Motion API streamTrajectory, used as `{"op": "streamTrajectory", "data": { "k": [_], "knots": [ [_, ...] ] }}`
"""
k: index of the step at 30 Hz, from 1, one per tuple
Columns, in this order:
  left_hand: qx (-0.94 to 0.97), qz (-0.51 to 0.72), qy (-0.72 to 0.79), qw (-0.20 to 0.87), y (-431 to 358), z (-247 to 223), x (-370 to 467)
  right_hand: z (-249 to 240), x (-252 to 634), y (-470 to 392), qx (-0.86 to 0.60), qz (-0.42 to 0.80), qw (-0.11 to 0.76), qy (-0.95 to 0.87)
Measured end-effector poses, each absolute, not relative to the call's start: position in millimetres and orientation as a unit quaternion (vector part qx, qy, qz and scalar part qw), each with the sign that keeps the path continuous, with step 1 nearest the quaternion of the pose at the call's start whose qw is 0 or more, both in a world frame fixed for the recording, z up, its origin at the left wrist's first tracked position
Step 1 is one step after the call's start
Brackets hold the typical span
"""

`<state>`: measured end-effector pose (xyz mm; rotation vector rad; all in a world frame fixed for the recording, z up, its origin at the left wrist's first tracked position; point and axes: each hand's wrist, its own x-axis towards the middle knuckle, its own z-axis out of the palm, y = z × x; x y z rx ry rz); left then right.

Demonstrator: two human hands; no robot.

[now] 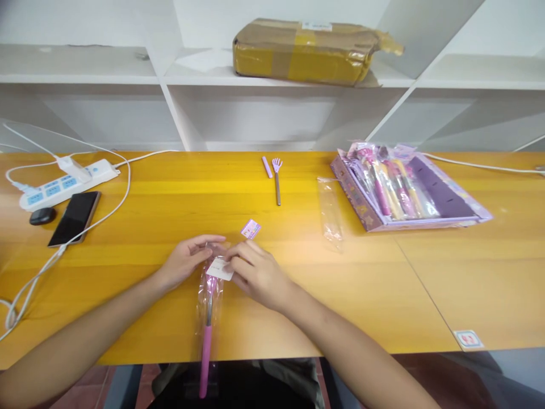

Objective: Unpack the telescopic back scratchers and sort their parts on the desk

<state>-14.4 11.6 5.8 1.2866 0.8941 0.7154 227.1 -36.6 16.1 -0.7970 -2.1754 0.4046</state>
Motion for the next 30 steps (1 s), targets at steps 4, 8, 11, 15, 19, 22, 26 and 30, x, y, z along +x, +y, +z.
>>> {"op": "streamTrajectory", "data": {
  "k": [4,8,11,15,19,22,26,30],
  "knots": [
    [0.555,0.323,0.384,0.663,12.2,5.2,-14.6,8.2,228.4,-34.4,-0.328,0.107,0.349,-0.871],
    [0.539,0.327,0.376,0.679,12.4,4.6,-14.7,12.4,231.8,-31.5,-0.341,0.109,0.354,-0.864],
    [0.514,0.33,0.371,0.7,12.6,5.5,-14.9,15.4,233.0,-30.2,-0.342,0.102,0.367,-0.859],
    [0.487,0.328,0.361,0.724,13.7,6.6,-15.3,14.5,232.5,-30.3,-0.341,0.104,0.379,-0.854],
    [0.479,0.32,0.357,0.735,15.6,6.3,-15.6,12.7,231.5,-31.3,-0.333,0.088,0.38,-0.859],
    [0.48,0.32,0.36,0.733,16.5,5.9,-15.7,13.4,231.4,-32.7,-0.329,0.07,0.385,-0.859],
    [0.502,0.322,0.348,0.724,15.5,6.4,-15.8,15.5,232.0,-34.8,-0.336,0.054,0.384,-0.858],
    [0.521,0.308,0.346,0.717,13.3,9.5,-15.4,15.8,231.8,-34.5,-0.343,0.053,0.381,-0.857]
  ]
}}
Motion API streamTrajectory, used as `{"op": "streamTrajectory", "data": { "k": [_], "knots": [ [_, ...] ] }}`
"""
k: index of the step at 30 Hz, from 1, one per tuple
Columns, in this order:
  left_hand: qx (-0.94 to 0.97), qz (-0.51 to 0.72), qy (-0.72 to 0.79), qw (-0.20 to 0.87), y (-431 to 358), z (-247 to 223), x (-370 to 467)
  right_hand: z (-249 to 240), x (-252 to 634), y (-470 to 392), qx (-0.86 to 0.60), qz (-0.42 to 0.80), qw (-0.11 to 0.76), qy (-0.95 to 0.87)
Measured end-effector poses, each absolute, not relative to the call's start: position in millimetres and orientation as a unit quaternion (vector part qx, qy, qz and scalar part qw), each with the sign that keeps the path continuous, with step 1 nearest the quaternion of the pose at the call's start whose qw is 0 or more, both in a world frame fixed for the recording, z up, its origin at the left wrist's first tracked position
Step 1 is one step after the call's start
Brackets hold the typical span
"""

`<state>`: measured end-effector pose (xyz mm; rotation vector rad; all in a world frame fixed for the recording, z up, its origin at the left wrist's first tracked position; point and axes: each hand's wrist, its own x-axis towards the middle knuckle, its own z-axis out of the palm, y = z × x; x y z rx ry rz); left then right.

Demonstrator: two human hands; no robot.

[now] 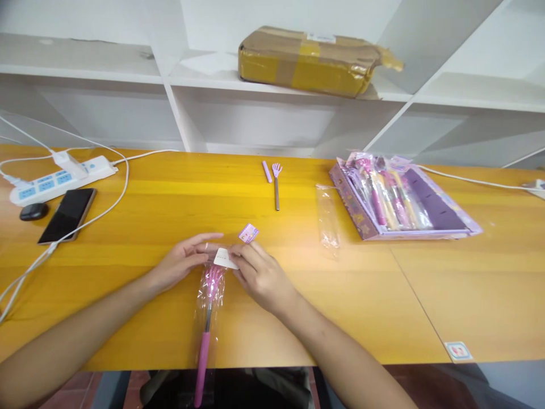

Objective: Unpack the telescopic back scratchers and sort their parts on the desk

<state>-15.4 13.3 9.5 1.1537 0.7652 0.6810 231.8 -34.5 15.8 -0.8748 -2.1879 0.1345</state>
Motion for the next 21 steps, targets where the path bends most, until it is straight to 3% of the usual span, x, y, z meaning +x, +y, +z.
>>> {"op": "streamTrajectory", "data": {
  "k": [8,11,15,21],
  "knots": [
    [0.571,0.295,0.359,0.677,13.1,6.8,-14.2,17.0,232.0,-31.1,-0.336,0.072,0.403,-0.848],
    [0.566,0.288,0.371,0.678,13.4,4.1,-15.5,16.5,233.3,-32.4,-0.314,0.079,0.359,-0.875],
    [0.549,0.273,0.42,0.67,12.9,3.6,-14.9,14.7,233.4,-34.0,-0.335,-0.012,0.292,-0.896],
    [0.513,0.298,0.427,0.683,11.8,1.8,-12.0,18.0,234.6,-31.9,-0.346,-0.049,0.28,-0.894]
  ]
}}
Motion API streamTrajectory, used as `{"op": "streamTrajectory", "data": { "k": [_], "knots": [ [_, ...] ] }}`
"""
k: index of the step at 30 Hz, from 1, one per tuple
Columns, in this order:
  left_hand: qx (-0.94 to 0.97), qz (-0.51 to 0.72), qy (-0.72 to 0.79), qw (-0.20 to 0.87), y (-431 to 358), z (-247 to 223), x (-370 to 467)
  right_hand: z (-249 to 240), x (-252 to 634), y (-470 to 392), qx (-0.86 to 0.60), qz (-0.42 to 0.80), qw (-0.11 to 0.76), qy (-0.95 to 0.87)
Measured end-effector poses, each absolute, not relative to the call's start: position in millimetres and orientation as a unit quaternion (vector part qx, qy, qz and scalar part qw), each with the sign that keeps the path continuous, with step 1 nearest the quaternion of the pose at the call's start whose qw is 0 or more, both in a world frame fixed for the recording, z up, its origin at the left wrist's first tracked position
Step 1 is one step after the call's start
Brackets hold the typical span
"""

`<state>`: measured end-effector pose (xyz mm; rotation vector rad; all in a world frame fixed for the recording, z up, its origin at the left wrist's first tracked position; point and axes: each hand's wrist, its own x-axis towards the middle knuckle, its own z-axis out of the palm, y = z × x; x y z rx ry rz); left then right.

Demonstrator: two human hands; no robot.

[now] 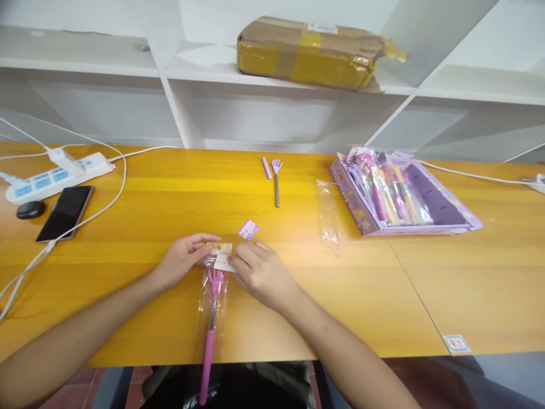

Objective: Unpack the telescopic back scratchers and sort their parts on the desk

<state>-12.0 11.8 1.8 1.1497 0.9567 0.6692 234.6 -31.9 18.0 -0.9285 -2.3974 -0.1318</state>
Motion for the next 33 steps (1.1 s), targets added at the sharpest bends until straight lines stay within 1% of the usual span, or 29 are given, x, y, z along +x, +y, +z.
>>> {"op": "streamTrajectory", "data": {
  "k": [5,10,13,17,23,28,33],
  "knots": [
    [0.512,0.295,0.428,0.683,11,4,-13,22,234,-33,-0.326,-0.045,0.283,-0.901],
    [0.518,0.283,0.415,0.692,12,8,-13,25,233,-34,-0.352,-0.088,0.269,-0.892],
    [0.521,0.292,0.392,0.7,11,8,-12,24,234,-34,-0.359,-0.095,0.26,-0.891],
    [0.548,0.275,0.373,0.696,11,8,-12,21,237,-32,-0.368,-0.093,0.254,-0.889],
    [0.531,0.299,0.34,0.716,7,5,-9,20,239,-28,-0.397,-0.099,0.281,-0.868],
    [0.566,0.366,0.334,0.659,-1,-5,-7,19,239,-25,-0.411,-0.052,0.304,-0.858],
    [0.611,0.354,0.333,0.625,-2,-9,-9,18,235,-27,-0.418,-0.005,0.309,-0.854]
  ]
}}
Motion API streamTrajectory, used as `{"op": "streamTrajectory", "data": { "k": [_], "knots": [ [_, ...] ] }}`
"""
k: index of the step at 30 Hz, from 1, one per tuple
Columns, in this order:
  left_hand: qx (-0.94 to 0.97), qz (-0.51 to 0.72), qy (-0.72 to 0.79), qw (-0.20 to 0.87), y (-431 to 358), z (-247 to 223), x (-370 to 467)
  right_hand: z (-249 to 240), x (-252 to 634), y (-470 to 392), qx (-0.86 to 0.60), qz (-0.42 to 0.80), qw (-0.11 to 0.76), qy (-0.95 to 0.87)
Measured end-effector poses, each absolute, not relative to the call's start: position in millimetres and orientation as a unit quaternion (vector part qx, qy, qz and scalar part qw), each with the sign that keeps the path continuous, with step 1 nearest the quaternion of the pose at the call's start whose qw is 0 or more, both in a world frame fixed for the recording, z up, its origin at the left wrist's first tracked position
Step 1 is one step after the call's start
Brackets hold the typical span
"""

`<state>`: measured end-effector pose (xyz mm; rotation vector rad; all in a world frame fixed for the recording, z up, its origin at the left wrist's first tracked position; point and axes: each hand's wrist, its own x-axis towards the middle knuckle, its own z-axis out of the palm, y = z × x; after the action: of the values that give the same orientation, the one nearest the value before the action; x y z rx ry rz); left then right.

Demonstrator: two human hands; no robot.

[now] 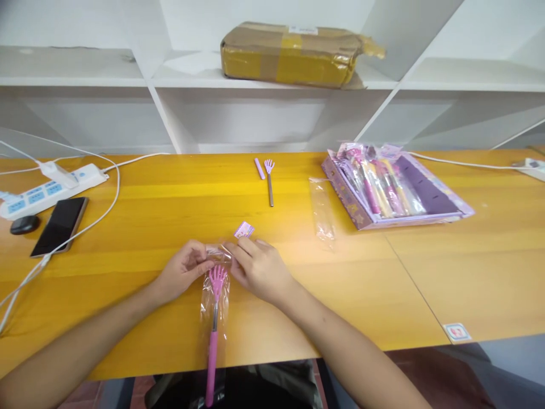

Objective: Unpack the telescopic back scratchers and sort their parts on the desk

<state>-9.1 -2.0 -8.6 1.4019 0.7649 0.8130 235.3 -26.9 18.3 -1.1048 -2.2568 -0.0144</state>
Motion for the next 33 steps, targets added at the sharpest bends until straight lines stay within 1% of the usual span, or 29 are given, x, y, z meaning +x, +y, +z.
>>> {"op": "streamTrajectory", "data": {
  "k": [5,8,14,18,21,24,33],
  "knots": [
    [0.68,0.304,0.332,0.579,-1,-4,-12,23,236,-27,-0.428,0.025,0.306,-0.85],
    [0.704,0.278,0.325,0.567,-2,1,-11,24,237,-26,-0.43,0.07,0.315,-0.843],
    [0.613,0.285,0.31,0.668,-4,3,-8,26,237,-27,-0.437,0.192,0.358,-0.803],
    [0.609,0.26,0.33,0.673,-4,2,-10,35,237,-28,-0.427,0.268,0.374,-0.778],
    [0.603,0.268,0.331,0.674,-3,2,-12,38,237,-28,-0.394,0.314,0.411,-0.759],
    [0.588,0.297,0.291,0.694,-1,3,-13,38,236,-26,-0.386,0.327,0.437,-0.743],
    [0.474,0.322,0.213,0.791,6,5,-9,22,234,-21,-0.455,0.321,0.423,-0.715]
  ]
}}
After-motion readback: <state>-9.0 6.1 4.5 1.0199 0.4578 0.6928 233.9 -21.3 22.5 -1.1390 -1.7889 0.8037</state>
